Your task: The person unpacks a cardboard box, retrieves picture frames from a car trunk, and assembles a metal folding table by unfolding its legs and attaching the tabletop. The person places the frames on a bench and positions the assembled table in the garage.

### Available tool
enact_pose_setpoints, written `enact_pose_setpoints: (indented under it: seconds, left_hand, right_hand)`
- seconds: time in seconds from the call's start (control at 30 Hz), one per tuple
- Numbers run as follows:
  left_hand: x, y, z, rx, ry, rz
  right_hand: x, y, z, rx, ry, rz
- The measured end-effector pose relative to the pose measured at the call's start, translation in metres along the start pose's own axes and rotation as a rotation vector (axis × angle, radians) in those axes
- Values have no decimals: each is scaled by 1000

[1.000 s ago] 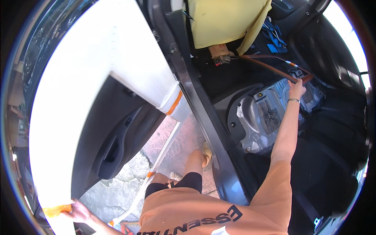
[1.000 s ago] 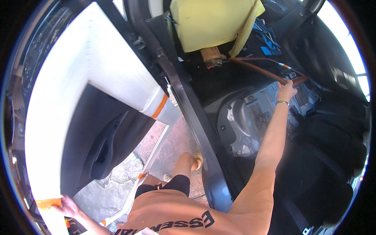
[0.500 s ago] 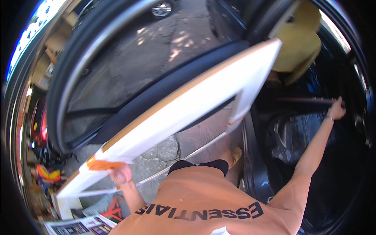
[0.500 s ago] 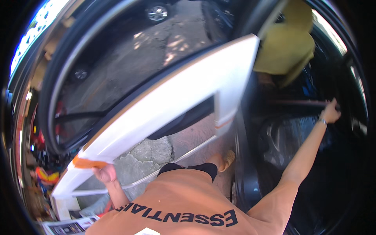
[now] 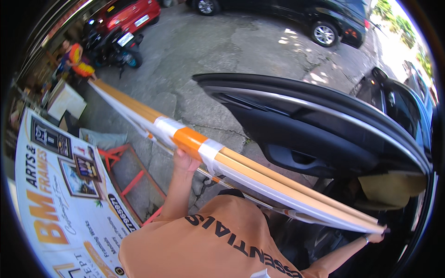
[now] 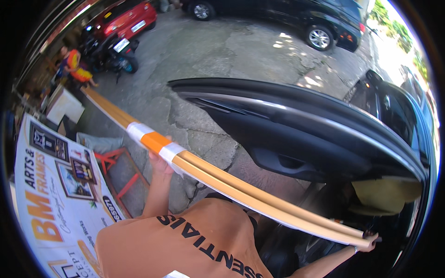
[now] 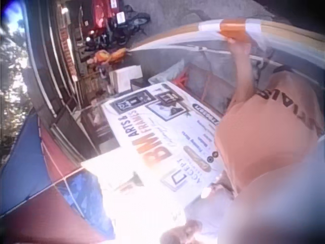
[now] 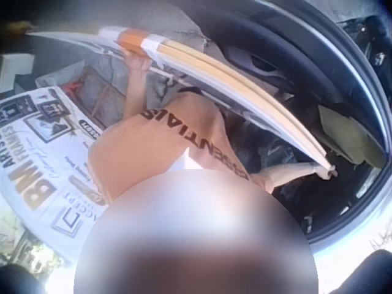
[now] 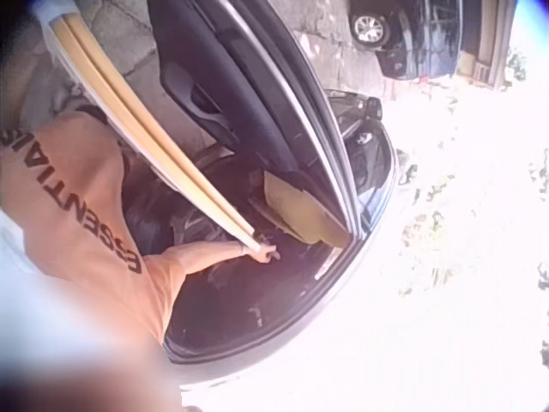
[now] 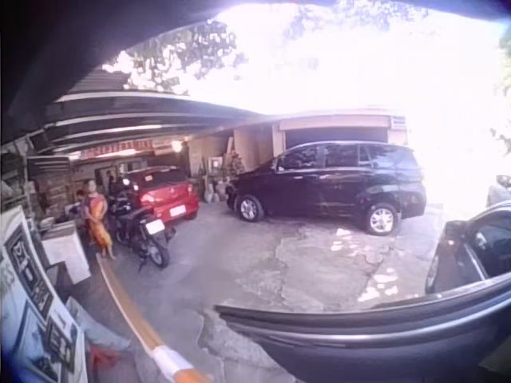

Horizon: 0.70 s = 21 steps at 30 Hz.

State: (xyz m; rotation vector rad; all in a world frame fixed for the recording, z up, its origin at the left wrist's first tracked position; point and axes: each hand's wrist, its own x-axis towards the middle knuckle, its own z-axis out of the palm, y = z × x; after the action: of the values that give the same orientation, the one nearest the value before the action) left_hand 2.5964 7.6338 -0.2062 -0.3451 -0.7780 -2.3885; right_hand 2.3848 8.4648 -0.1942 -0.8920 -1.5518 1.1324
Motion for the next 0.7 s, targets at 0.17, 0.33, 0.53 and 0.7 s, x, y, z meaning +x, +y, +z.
enact_pose_setpoints:
  seconds: [0.17,0.33,0.53,0.7]
  left_hand:
    - [17,23,-10,-189,194,130]
    - [50,42,-1,-142,465,215]
    - [98,66,-5,151,809,282]
    - [129,110,-42,216,720,256]
  right_hand:
    - [-32,-10,30,76,-178,78]
    - [-34,-33,49,40,-390,107]
    - [-56,-47,38,-35,-357,-284]
    - [-89,-59,40,30,-427,-61]
